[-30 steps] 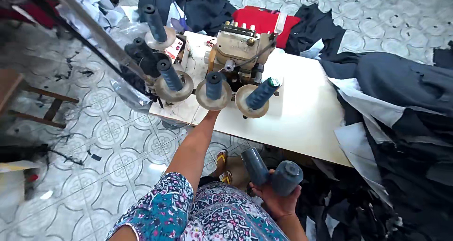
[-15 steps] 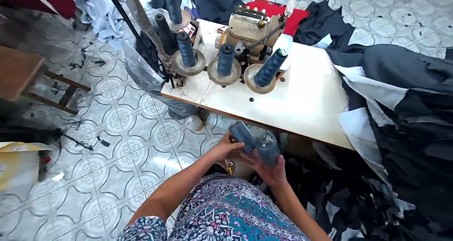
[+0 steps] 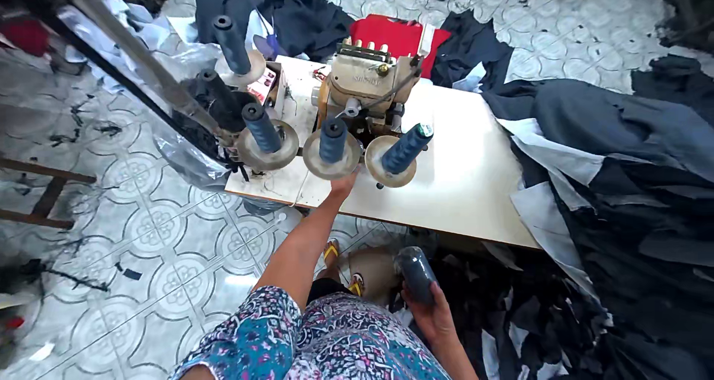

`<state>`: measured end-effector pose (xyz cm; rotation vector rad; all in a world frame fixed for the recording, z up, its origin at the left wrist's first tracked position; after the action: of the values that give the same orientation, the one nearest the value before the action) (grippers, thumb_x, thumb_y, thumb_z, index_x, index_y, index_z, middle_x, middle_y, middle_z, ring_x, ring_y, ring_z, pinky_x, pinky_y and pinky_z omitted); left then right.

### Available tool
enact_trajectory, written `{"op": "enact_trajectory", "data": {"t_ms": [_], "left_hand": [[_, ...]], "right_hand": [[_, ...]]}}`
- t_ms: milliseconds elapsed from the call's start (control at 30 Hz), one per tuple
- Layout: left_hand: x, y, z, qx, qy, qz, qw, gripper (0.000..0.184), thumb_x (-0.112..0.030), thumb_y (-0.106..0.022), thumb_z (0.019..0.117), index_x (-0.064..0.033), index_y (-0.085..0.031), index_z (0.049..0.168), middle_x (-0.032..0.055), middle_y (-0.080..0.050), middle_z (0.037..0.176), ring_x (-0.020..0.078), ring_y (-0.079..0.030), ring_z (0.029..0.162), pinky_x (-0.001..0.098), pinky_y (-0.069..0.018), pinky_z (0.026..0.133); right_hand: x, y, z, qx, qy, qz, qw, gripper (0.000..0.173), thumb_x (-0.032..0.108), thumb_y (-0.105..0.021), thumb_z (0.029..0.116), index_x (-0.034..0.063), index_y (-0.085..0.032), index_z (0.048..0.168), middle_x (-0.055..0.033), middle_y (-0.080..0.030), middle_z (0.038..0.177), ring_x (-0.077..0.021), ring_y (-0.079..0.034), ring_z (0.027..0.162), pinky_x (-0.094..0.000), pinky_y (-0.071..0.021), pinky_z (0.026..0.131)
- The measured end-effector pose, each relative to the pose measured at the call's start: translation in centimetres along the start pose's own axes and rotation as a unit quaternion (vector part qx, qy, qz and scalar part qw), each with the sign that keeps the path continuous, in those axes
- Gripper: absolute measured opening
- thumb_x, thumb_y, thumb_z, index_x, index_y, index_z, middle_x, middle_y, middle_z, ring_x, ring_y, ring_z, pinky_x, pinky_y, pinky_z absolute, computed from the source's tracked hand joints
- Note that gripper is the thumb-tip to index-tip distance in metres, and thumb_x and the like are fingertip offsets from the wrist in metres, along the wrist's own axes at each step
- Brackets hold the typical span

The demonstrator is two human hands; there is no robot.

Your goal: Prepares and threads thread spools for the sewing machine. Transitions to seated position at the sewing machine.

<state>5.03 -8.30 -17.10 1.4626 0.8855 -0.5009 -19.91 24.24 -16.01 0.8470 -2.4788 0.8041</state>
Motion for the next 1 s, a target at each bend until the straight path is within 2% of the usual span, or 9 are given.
{"op": "enact_trajectory", "data": {"t_ms": [167,300,367,433,500,600,667,733,1000], "left_hand": [[-0.8,-1.4,0.3,0.028,0.048,0.055,0.997,0.049,-0.031,-0.061,0.1026,0.0019,-0.057,0.139,0.0272,-0.054,0.145,0.0388,-0.046,0.142,0.0543,-0.032,0.119],[-0.9,0.0,-0.4,-0.013,0.011,-0.004,1.0,0.055,-0.032,-0.076,0.092,0.0016,-0.062,0.133,0.0254,-0.06,0.138,0.0369,-0.052,0.136,0.0526,-0.0367,0.116],[-0.8,1.7,-2.4,-0.029,-0.011,-0.052,0.998,0.065,-0.031,-0.084,0.0845,0.0073,-0.061,0.132,0.0301,-0.058,0.137,0.0409,-0.053,0.135,0.0539,-0.0387,0.116],[-0.6,2.9,-6.3,0.021,-0.016,-0.117,0.993,0.069,-0.022,-0.08,0.0894,0.0107,-0.048,0.141,0.0346,-0.045,0.147,0.0447,-0.047,0.136,0.0539,-0.0405,0.113],[-0.6,3.3,-11.3,0.118,-0.002,-0.184,0.976,0.057,-0.02,-0.069,0.0975,0.0042,-0.046,0.143,0.027,-0.049,0.146,0.0366,-0.058,0.126,0.0501,-0.0525,0.102],[-3.1,5.9,-20.0,0.182,-0.062,-0.244,0.951,0.03,-0.012,-0.06,0.1018,0.0041,-0.059,0.127,0.0182,-0.064,0.124,0.021,-0.069,0.1,0.0385,-0.0586,0.088],[-4.7,8.8,-25.2,0.134,-0.156,-0.265,0.942,0.021,-0.008,-0.066,0.0946,0.0049,-0.065,0.111,0.0128,-0.065,0.11,0.0116,-0.066,0.09,0.0299,-0.0584,0.081],[-6.1,11.6,-28.6,0.059,-0.234,-0.258,0.935,0.018,-0.012,-0.076,0.0868,-0.0002,-0.07,0.1,0.0086,-0.066,0.107,0.0095,-0.065,0.099,0.0265,-0.0568,0.087],[-5.8,18.6,-33.2,-0.108,-0.289,-0.126,0.943,0.032,-0.016,-0.084,0.0826,-0.0001,-0.073,0.109,0.0174,-0.061,0.113,0.0156,-0.065,0.099,0.025,-0.0563,0.088]], "right_hand": [[-0.5,-0.5,-0.5,0.028,-0.02,-0.001,0.999,0.114,0.042,-0.099,0.0481,0.0063,-0.039,0.139,-0.0178,-0.069,0.113,-0.0287,-0.074,0.094,-0.0415,-0.064,0.079],[-1.1,-1.2,-1.2,0.064,-0.055,0.011,0.996,0.117,0.044,-0.1,0.0456,0.0039,-0.042,0.139,-0.0202,-0.071,0.11,-0.0323,-0.074,0.093,-0.0461,-0.064,0.08],[-1.1,-1.6,-1.3,0.091,-0.049,-0.03,0.994,0.112,0.048,-0.098,0.0462,0.0044,-0.047,0.135,-0.0152,-0.071,0.109,-0.0263,-0.073,0.095,-0.0429,-0.0629,0.082],[-0.6,-2.9,-1.8,0.117,-0.037,-0.06,0.991,0.101,0.049,-0.098,0.0477,0.0059,-0.052,0.127,-0.0089,-0.073,0.102,-0.0186,-0.073,0.091,-0.0371,-0.063,0.079],[0.3,-5.3,-2.5,0.166,-0.023,-0.083,0.982,0.095,0.045,-0.096,0.0547,0.0066,-0.049,0.128,-0.0055,-0.072,0.102,-0.0152,-0.073,0.092,-0.0349,-0.0623,0.082],[1.5,-9.2,-3.6,0.232,-0.002,-0.126,0.964,0.073,0.034,-0.083,0.0748,0.0043,-0.046,0.13,-0.0042,-0.071,0.106,-0.0136,-0.07,0.097,-0.0354,-0.0601,0.088],[1.5,-11.3,-4.3,0.259,-0.006,-0.138,0.956,0.06,0.034,-0.075,0.0855,0.0046,-0.047,0.13,-0.0047,-0.07,0.108,-0.0149,-0.069,0.1,-0.0362,-0.0587,0.091],[0.7,-13.0,-4.9,0.308,-0.027,-0.099,0.946,0.059,0.047,-0.077,0.0867,0.012,-0.053,0.129,-0.0037,-0.07,0.114,-0.0173,-0.069,0.105,-0.0377,-0.058,0.094],[-5.2,-17.3,-9.4,0.365,-0.149,-0.006,0.919,0.057,0.049,-0.076,0.0869,0.0147,-0.057,0.128,-0.0106,-0.07,0.117,-0.0242,-0.072,0.1,-0.0386,-0.0618,0.087]]}}
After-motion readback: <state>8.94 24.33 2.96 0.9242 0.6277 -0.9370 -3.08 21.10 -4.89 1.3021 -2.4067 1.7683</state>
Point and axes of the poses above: each hand's wrist, its own z-axis towards the middle knuckle, its own y-axis out of the back of the hand, x = y × z, the point moved 9 cm from there along z, towards the middle knuckle
